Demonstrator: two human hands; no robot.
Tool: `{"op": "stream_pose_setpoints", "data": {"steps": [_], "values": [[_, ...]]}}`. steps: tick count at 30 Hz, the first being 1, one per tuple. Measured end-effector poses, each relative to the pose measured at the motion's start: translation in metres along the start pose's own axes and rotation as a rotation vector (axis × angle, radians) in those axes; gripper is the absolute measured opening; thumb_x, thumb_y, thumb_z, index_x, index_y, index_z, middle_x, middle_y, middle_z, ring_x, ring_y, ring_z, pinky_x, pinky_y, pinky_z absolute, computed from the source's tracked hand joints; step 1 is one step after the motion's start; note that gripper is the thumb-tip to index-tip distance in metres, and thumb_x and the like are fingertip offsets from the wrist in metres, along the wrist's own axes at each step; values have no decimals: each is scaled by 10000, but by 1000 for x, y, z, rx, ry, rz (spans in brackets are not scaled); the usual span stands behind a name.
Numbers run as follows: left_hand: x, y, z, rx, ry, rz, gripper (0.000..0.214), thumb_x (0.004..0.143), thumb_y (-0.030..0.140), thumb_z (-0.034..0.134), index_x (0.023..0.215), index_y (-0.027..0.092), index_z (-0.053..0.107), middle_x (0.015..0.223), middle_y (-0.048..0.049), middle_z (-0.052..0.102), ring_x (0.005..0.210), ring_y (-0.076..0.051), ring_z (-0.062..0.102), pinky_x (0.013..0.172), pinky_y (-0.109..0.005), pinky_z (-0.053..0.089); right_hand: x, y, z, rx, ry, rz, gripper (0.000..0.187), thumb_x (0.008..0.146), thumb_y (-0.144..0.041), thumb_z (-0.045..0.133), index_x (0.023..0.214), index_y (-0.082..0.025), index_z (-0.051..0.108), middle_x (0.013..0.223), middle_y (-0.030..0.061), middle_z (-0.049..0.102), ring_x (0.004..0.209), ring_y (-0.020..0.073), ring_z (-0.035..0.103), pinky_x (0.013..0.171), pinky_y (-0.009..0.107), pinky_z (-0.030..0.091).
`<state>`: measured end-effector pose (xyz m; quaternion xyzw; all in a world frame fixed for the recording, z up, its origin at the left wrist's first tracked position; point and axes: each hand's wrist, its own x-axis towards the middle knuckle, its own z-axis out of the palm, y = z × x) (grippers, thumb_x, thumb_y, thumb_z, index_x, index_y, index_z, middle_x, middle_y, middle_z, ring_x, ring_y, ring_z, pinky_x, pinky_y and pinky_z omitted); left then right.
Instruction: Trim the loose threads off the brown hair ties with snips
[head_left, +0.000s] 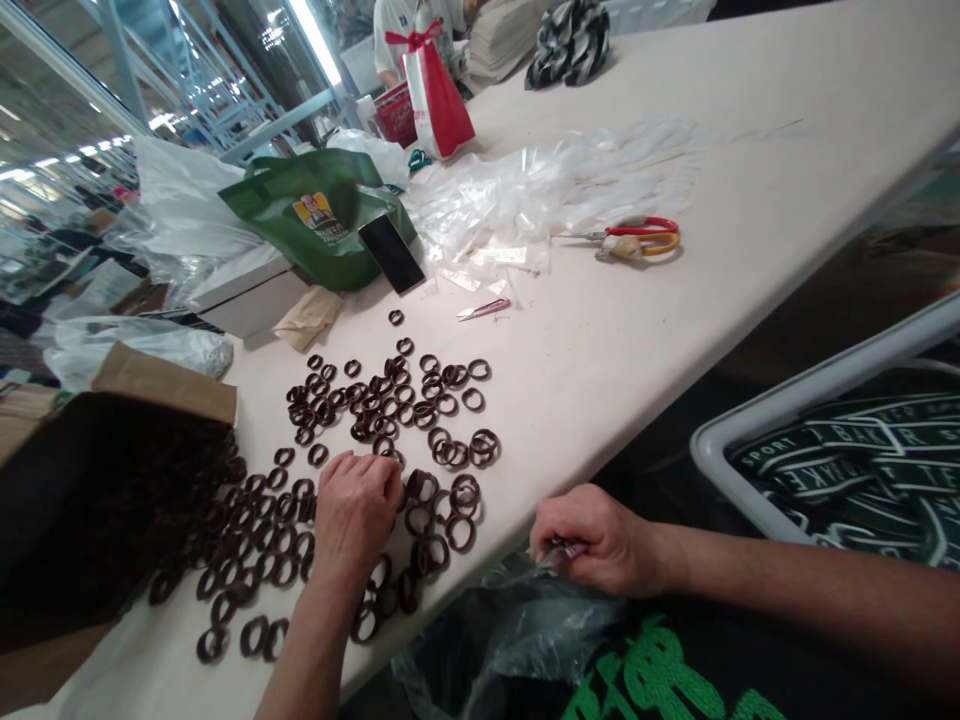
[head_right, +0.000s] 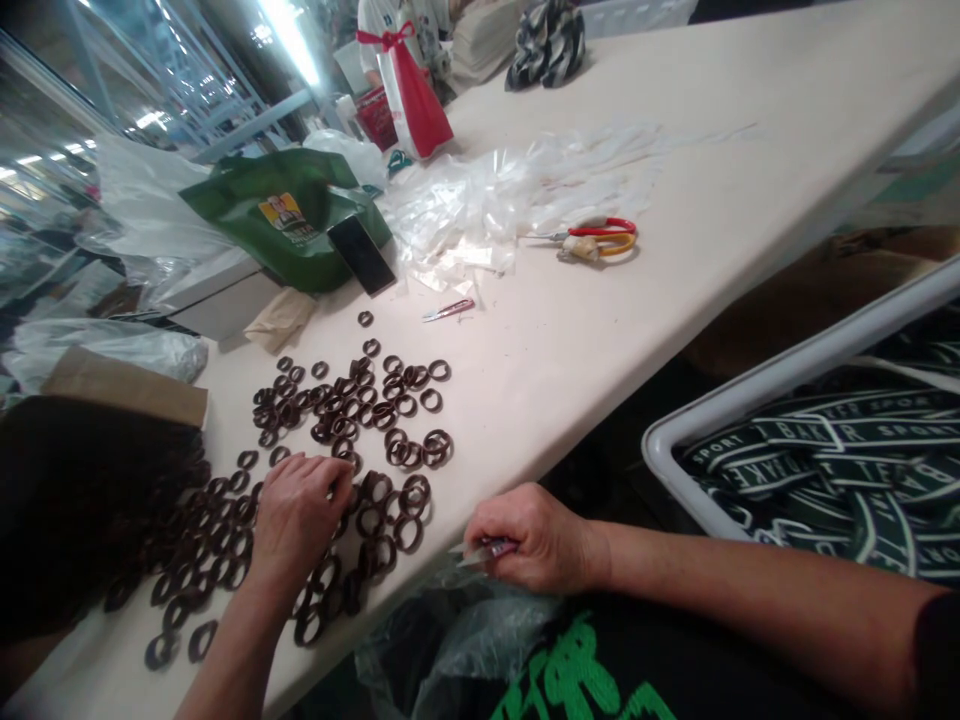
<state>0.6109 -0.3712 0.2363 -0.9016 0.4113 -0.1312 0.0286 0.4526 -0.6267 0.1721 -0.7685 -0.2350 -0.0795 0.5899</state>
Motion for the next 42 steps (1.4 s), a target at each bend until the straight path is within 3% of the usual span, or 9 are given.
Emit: {"op": "stream_pose_setpoints", "data": {"steps": [5,9,17,23,26,29,34,40,42], "values": [[0,-14,-11,-138,82,-133,197,912,275,528,773,221,656,735,-29,698,714,-214,624,746,-345,430,8,2,-8,39,26,89,122,861,-201,572,814,-121,652,640,4,594,543,75,489,526,171,395],[-12,-11,-14,-295,46,-211,202,916,332,541,802,230,673,782,-19,716,747,-201,645,755,-331,453,13,3,-12,35,72,119,166,888,-234,576,788,-120,642,620,-7,558,529,69,450,506,175,373],[-22,1,8,-409,-104,-220,133,840,347,662,890,248,736,952,-50,730,884,-241,645,831,-399,483,12,9,-12,-28,31,35,100,861,-181,578,862,-129,662,690,29,642,589,94,552,567,189,424],[-11,2,7,-393,-53,-210,135,867,323,628,823,238,724,883,-41,719,830,-227,634,787,-374,478,13,6,-12,21,54,95,172,889,-264,597,821,-121,664,640,3,594,551,76,480,528,188,389],[-5,6,-3,-358,38,-179,120,876,313,635,836,239,721,877,-33,722,826,-220,635,784,-358,473,26,2,-10,114,100,234,249,909,-328,604,787,-117,660,621,-12,561,542,69,446,515,189,380],[2,17,-16,-319,109,-89,113,888,314,638,861,236,716,887,-31,725,818,-214,633,781,-352,465,51,-2,-7,295,186,367,250,888,-370,645,907,-122,675,757,12,631,649,86,523,591,199,439],[10,43,-35,-279,170,77,128,922,305,602,915,244,714,905,-36,729,809,-202,631,779,-345,447,92,-3,-2,612,269,445,376,770,-389,761,1029,-150,631,775,-23,591,663,81,521,583,193,441],[5,65,-46,-344,229,42,92,909,278,626,935,252,711,913,-33,732,836,-205,632,872,-367,449,99,-9,0,754,217,477,357,689,-386,816,846,-148,602,669,-58,541,586,60,477,496,164,397],[-1,71,-46,-476,252,-101,85,878,310,669,925,253,710,931,-31,727,861,-200,647,862,-350,469,97,-11,-3,808,200,506,364,673,-396,821,817,-147,598,668,-52,557,569,63,492,472,164,405]]}}
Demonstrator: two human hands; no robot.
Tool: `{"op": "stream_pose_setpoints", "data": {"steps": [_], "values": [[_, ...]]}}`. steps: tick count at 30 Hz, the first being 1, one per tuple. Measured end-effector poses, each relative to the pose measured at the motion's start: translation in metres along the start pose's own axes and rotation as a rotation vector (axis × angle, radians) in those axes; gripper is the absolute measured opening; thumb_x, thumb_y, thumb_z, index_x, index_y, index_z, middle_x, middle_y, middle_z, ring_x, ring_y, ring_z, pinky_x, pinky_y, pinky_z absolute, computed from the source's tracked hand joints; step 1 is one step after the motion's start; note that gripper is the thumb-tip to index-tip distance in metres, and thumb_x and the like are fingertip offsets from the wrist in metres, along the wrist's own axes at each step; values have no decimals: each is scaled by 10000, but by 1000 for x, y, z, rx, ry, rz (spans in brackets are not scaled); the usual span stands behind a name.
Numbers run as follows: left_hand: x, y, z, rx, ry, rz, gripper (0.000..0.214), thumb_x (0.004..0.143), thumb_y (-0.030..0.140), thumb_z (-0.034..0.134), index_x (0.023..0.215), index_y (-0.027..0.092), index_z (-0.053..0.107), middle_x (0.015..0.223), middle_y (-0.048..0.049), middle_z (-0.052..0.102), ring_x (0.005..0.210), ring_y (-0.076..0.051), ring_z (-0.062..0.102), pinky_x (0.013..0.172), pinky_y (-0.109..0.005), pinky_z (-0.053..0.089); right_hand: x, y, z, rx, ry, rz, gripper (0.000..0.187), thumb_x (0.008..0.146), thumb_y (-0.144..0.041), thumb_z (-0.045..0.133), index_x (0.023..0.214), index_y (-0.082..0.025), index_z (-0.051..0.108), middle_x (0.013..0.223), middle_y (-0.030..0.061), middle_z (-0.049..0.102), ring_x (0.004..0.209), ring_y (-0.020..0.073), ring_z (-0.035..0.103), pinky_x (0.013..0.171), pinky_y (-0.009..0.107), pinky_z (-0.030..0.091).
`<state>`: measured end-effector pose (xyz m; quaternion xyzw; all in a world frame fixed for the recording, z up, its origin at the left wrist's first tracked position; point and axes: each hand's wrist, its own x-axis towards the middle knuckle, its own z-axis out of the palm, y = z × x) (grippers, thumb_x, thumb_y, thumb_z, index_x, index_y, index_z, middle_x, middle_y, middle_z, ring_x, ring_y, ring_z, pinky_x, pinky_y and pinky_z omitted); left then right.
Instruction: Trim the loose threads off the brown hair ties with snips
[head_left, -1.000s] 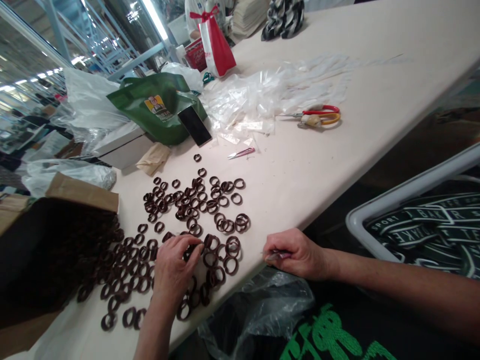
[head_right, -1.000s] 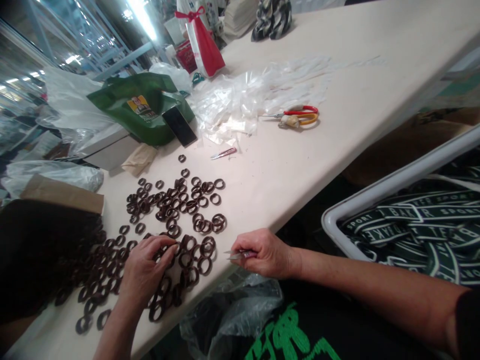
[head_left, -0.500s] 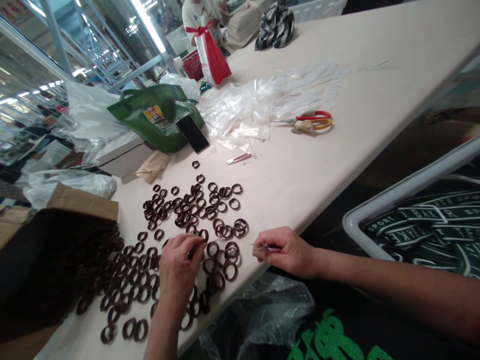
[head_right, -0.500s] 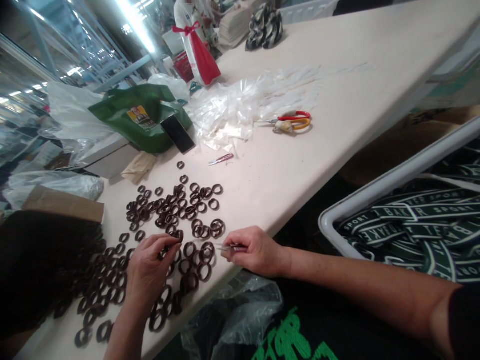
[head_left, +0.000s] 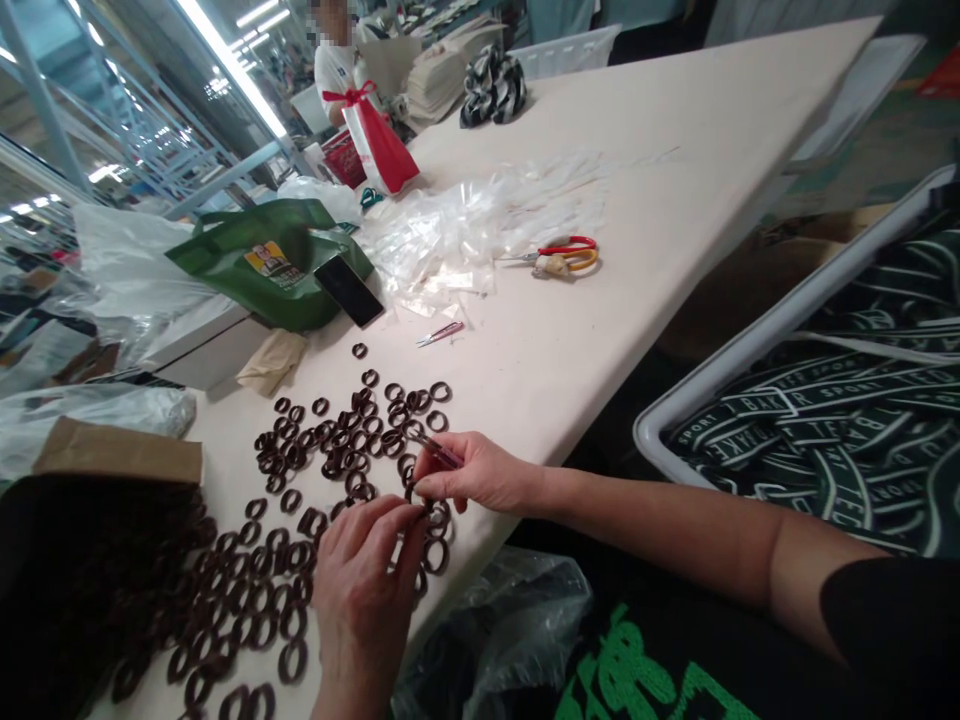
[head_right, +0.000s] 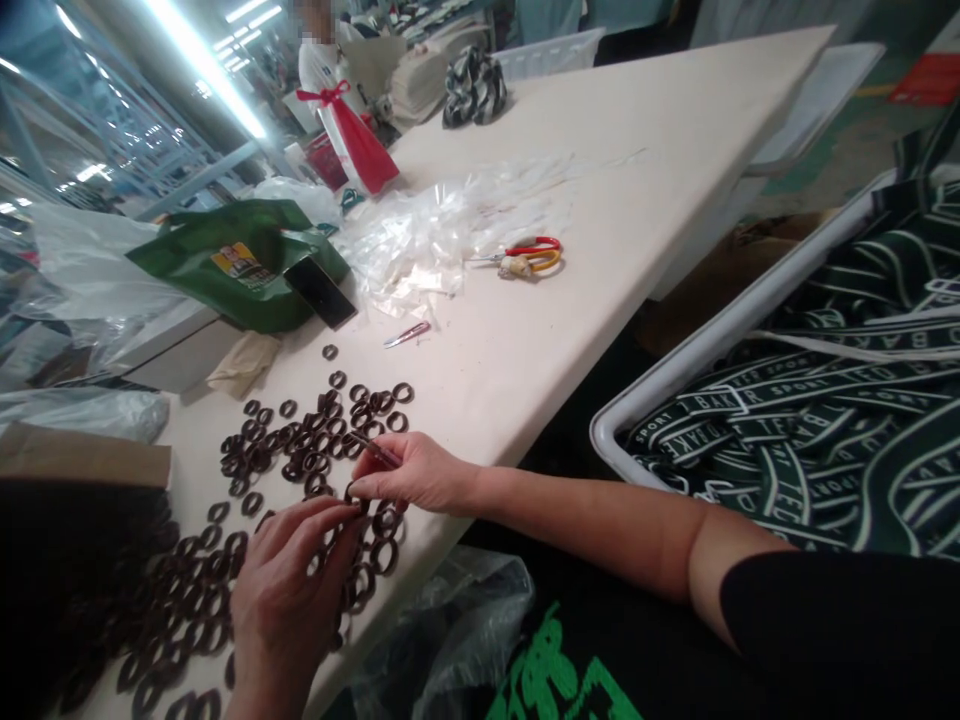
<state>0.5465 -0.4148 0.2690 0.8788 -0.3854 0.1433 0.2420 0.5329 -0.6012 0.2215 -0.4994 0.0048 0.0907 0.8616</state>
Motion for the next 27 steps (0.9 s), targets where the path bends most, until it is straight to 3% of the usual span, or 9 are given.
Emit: {"op": "stream_pose_setpoints", "data": {"steps": [3,5,8,11,15,19,22,27], "values": [[-12,4,6,-341,91,-497,269,823,424,713,1009,230,693,988,-47,725,862,-191,668,792,-315,516,-2,-3,-3,75,-5,25,370,658,-398,830,793,-146,595,685,-41,588,562,61,508,466,159,421],[-18,6,14,-648,73,-823,398,783,500,730,1047,206,685,962,-54,732,802,-174,676,745,-295,537,-2,-4,-5,134,-41,29,383,658,-410,835,791,-148,588,687,-40,596,552,55,509,462,152,419],[-22,11,30,-1092,27,-1052,433,709,524,786,941,168,701,869,-59,729,697,-142,656,670,-268,543,-3,-3,-5,209,-126,40,404,679,-438,826,791,-150,565,704,-18,638,559,60,544,456,143,406],[-18,19,41,-1366,105,-1112,386,607,427,882,817,169,686,815,-31,703,649,-98,618,597,-207,518,-4,0,-1,239,-151,64,435,673,-464,825,797,-155,545,695,-12,651,546,62,553,449,138,398],[-15,28,46,-1481,188,-1167,383,539,338,931,785,183,682,798,18,680,621,-53,587,588,-158,503,-6,0,0,118,-112,48,463,688,-533,794,807,-160,547,705,-16,626,566,70,536,454,144,418],[-26,28,44,-1290,338,-1118,371,545,363,926,756,175,686,781,19,700,622,-57,603,614,-160,511,-11,-5,-10,-214,-43,-62,470,852,-622,590,860,-152,590,782,30,626,669,118,560,467,177,434],[-36,25,43,-1055,429,-1091,378,547,379,921,783,176,706,748,25,705,653,-70,633,653,-157,516,-19,-11,-19,-481,-28,-182,478,970,-554,415,844,-139,616,800,55,638,728,137,572,566,212,452],[-48,19,43,-777,475,-912,300,660,381,857,841,184,721,811,-3,738,720,-134,686,673,-224,552,-33,-17,-22,-860,-55,-246,364,963,-409,473,796,-140,653,696,18,602,657,121,518,644,237,405]]}}
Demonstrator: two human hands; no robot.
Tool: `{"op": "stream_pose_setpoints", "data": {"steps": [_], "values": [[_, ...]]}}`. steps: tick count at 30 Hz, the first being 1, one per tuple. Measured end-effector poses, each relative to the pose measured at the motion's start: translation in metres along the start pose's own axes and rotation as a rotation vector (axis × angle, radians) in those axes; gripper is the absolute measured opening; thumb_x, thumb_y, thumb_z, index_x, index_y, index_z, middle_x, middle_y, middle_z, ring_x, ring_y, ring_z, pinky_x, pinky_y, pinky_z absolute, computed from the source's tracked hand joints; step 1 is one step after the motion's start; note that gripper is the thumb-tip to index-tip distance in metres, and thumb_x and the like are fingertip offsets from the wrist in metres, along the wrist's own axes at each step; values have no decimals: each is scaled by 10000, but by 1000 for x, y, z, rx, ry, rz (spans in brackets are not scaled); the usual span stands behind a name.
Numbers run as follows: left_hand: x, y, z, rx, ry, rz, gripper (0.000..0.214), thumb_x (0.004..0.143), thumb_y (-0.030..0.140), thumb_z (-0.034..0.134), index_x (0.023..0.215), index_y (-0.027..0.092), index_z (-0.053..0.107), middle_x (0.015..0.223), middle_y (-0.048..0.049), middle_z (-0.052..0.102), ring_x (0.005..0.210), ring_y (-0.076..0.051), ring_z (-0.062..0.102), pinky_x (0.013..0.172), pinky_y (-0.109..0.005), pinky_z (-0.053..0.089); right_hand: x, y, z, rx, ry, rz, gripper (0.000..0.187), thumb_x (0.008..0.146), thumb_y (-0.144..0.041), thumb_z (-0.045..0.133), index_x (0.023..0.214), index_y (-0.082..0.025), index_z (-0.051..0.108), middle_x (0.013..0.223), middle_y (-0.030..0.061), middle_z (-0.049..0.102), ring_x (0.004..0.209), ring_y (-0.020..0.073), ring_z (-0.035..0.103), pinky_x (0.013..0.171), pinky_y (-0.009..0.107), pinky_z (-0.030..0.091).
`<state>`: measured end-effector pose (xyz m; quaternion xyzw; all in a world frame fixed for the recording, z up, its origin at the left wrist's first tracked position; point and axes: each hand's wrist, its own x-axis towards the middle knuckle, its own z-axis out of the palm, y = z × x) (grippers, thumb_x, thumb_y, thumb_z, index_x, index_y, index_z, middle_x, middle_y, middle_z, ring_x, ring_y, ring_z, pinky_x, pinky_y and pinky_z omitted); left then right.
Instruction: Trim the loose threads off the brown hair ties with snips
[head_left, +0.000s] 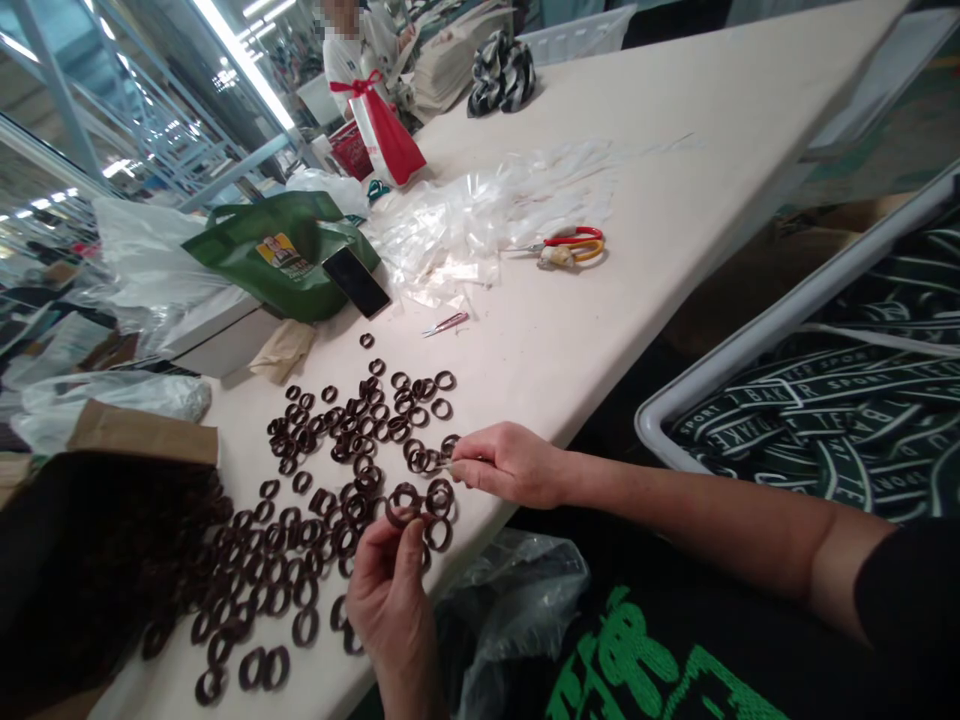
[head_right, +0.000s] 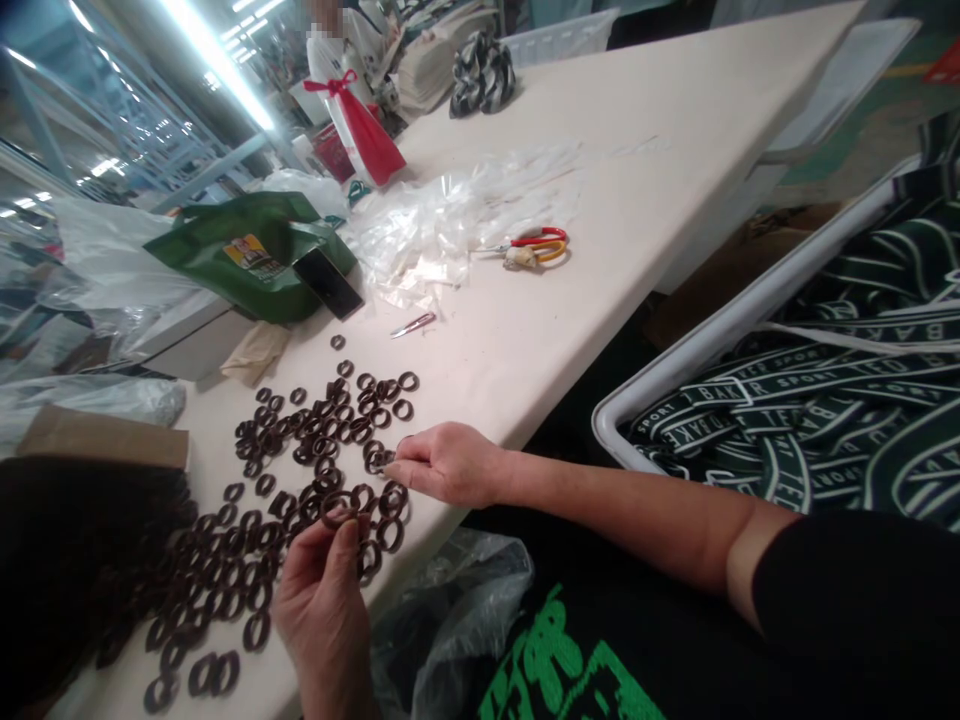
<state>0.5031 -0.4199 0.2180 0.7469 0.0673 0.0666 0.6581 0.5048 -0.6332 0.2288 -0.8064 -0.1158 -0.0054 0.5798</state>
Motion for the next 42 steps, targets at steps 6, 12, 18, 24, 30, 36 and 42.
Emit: {"op": "stream_pose_setpoints", "data": {"steps": [6,12,18,24,30,36,42], "values": [[2,-3,-6,182,-45,370,171,748,279,801,886,204,734,931,-13,714,834,-157,671,744,-265,560,-8,-4,10,-120,-7,-108,280,933,-348,545,805,-138,678,735,22,626,648,112,508,615,224,357],[2,0,-6,202,-68,495,122,758,233,787,867,211,737,927,-5,690,806,-134,653,656,-213,538,-4,-7,14,-199,6,-150,284,923,-339,572,723,-149,639,709,14,613,639,109,469,601,222,326],[1,-4,-7,33,2,104,196,722,297,812,833,184,697,732,12,722,620,-123,661,562,-201,511,1,-7,14,-242,-30,-142,294,925,-347,581,712,-154,642,713,16,622,655,111,491,600,218,321],[3,-10,-8,-20,-7,-4,240,697,323,828,841,187,693,698,25,729,627,-97,671,643,-181,531,4,-7,12,-240,-55,-110,274,920,-359,589,769,-152,686,735,25,657,671,117,524,612,222,332],[2,-12,-8,106,-44,106,240,696,332,825,835,186,696,723,4,738,598,-121,661,556,-189,519,4,-7,11,-268,-74,-134,284,916,-347,579,712,-163,652,710,10,632,668,119,515,609,230,325],[4,-15,-10,173,-110,150,231,704,336,821,833,194,691,761,6,722,657,-140,666,614,-224,537,3,-4,13,-333,-78,-164,296,915,-366,581,697,-168,617,712,5,620,694,126,538,610,227,334],[6,-15,-15,316,-182,241,250,737,415,782,826,199,693,698,4,683,623,-151,639,609,-257,521,0,-2,13,-388,-43,-192,309,920,-393,574,712,-175,642,725,19,637,694,135,546,608,229,349]]}}
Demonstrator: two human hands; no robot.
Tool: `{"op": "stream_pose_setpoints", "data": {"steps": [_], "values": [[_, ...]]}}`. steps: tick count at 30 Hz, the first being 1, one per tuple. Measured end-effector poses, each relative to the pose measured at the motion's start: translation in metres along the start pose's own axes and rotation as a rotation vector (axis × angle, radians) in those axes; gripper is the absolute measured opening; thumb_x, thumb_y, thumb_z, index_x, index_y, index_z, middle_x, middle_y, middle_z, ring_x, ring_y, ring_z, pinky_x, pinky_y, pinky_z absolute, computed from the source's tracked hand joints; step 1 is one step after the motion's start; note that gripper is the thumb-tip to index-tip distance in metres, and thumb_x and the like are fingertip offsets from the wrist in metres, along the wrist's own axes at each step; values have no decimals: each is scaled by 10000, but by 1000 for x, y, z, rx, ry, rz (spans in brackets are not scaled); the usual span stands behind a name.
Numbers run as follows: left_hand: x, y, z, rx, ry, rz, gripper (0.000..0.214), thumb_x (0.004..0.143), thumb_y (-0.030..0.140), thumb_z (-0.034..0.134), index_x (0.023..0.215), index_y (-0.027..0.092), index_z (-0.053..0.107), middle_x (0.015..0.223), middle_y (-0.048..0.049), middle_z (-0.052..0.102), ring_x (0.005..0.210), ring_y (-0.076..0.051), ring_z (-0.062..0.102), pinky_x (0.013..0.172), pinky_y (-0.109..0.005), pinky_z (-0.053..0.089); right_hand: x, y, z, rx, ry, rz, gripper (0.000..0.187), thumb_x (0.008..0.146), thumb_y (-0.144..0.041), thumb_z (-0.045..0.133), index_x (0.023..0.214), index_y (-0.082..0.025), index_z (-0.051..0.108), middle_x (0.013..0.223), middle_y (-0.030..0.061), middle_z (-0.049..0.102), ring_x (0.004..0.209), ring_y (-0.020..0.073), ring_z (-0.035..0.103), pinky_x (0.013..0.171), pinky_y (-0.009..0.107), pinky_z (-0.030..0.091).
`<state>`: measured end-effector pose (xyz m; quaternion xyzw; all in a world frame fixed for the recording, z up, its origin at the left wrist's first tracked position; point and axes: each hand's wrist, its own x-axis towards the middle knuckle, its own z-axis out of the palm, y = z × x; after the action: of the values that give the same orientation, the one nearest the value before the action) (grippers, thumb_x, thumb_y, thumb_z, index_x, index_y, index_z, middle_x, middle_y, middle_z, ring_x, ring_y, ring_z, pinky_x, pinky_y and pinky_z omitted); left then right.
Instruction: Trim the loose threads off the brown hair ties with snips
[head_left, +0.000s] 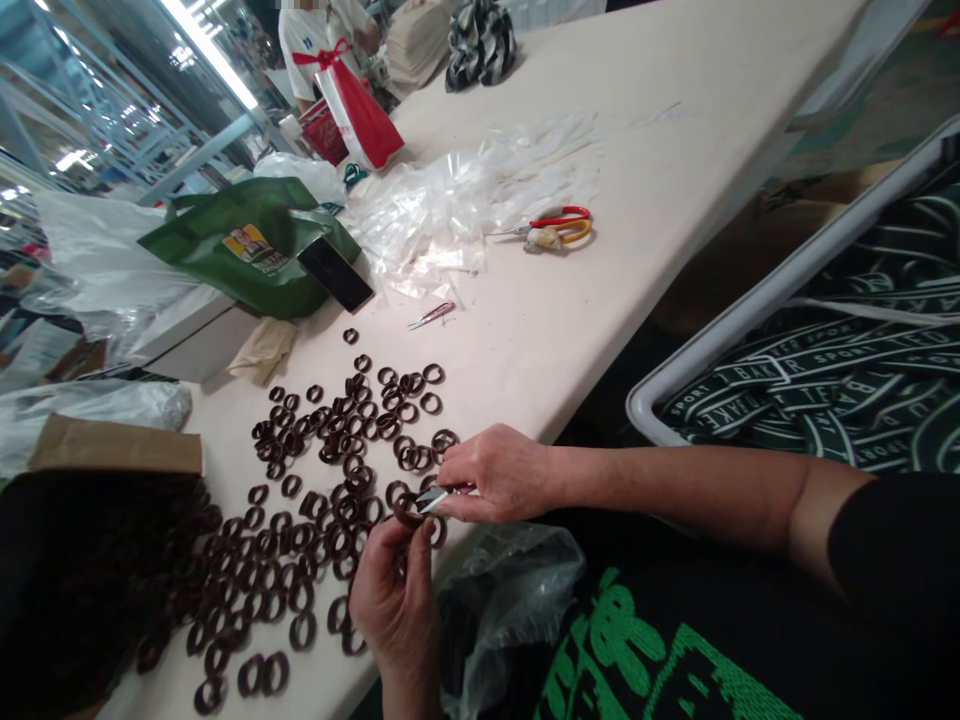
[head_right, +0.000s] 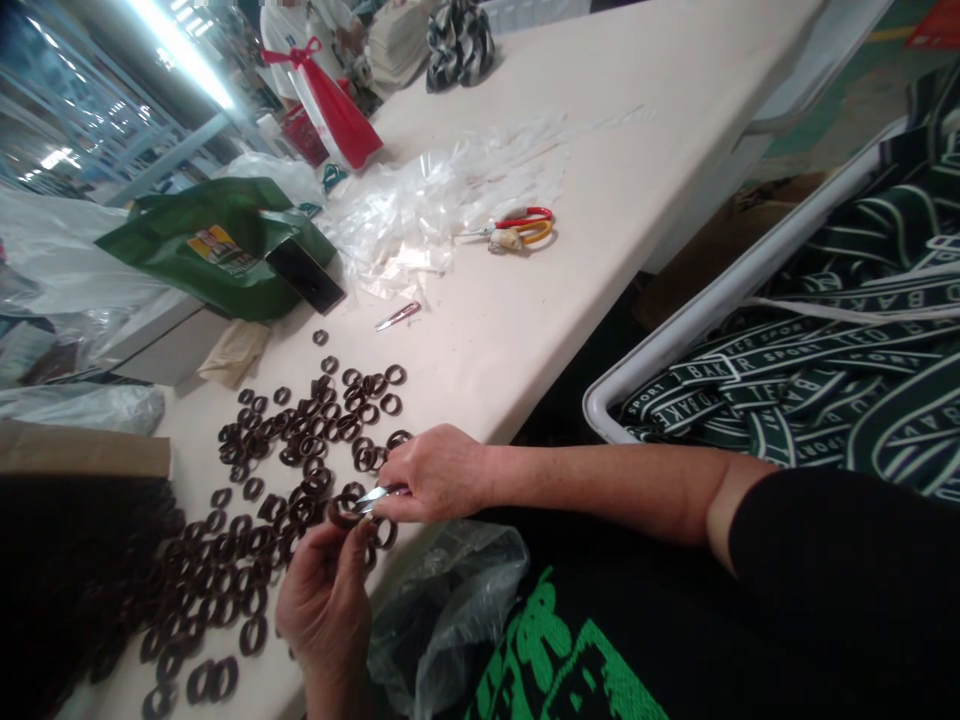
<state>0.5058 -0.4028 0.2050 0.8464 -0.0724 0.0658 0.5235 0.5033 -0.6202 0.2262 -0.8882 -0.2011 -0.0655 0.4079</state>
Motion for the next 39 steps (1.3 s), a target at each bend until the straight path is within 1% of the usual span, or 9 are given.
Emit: {"op": "stream_pose_setpoints", "data": {"steps": [11,18,23,26,28,31,34,36,39], "values": [[-2,-6,2,19,-27,-4,240,746,418,774,825,207,690,697,2,673,642,-158,639,639,-268,523,-5,6,0,18,-14,46,303,917,-363,578,697,-166,642,734,18,655,676,121,534,593,228,320],[-1,-2,3,23,-25,18,248,745,424,772,829,207,686,703,-3,679,656,-164,646,631,-268,528,-3,6,2,30,9,16,317,919,-376,578,683,-167,612,711,9,631,680,119,533,596,222,326],[-2,-3,6,54,-14,57,251,757,437,761,834,209,690,775,-24,712,696,-172,663,655,-275,535,-3,6,2,3,19,-14,316,927,-371,566,693,-169,631,731,16,649,717,132,562,600,223,339],[-1,-1,6,81,-15,123,232,768,430,756,844,219,696,784,-23,715,694,-170,662,667,-277,536,-4,6,1,-9,25,-12,306,924,-369,573,702,-170,641,734,15,650,726,134,573,598,223,345],[0,3,6,123,-29,202,189,792,398,740,862,226,704,776,-18,713,680,-166,661,661,-271,533,-5,6,1,-8,24,-14,304,926,-370,573,706,-171,644,731,12,648,731,133,579,600,222,349],[2,13,6,258,-42,406,83,834,292,707,890,231,710,792,-20,724,683,-153,673,657,-247,522,-6,7,1,-14,19,-22,307,932,-369,567,710,-172,647,733,11,653,739,132,586,603,223,351],[2,20,6,360,-42,582,70,842,203,693,906,226,710,796,-25,734,684,-142,680,646,-225,511,-6,9,3,-45,1,-24,320,946,-367,550,720,-167,658,750,23,666,748,140,589,595,228,342],[1,19,7,344,-41,552,68,836,210,702,901,226,714,794,-27,734,687,-147,680,643,-231,513,-6,9,4,-44,-6,-17,327,950,-366,551,724,-160,667,759,33,672,748,145,587,596,231,340],[-3,9,6,198,-12,307,94,814,296,728,874,226,709,782,-22,725,696,-166,676,642,-258,525,-6,11,3,68,27,42,305,947,-351,562,748,-153,682,751,31,670,704,129,563,612,225,355]]}}
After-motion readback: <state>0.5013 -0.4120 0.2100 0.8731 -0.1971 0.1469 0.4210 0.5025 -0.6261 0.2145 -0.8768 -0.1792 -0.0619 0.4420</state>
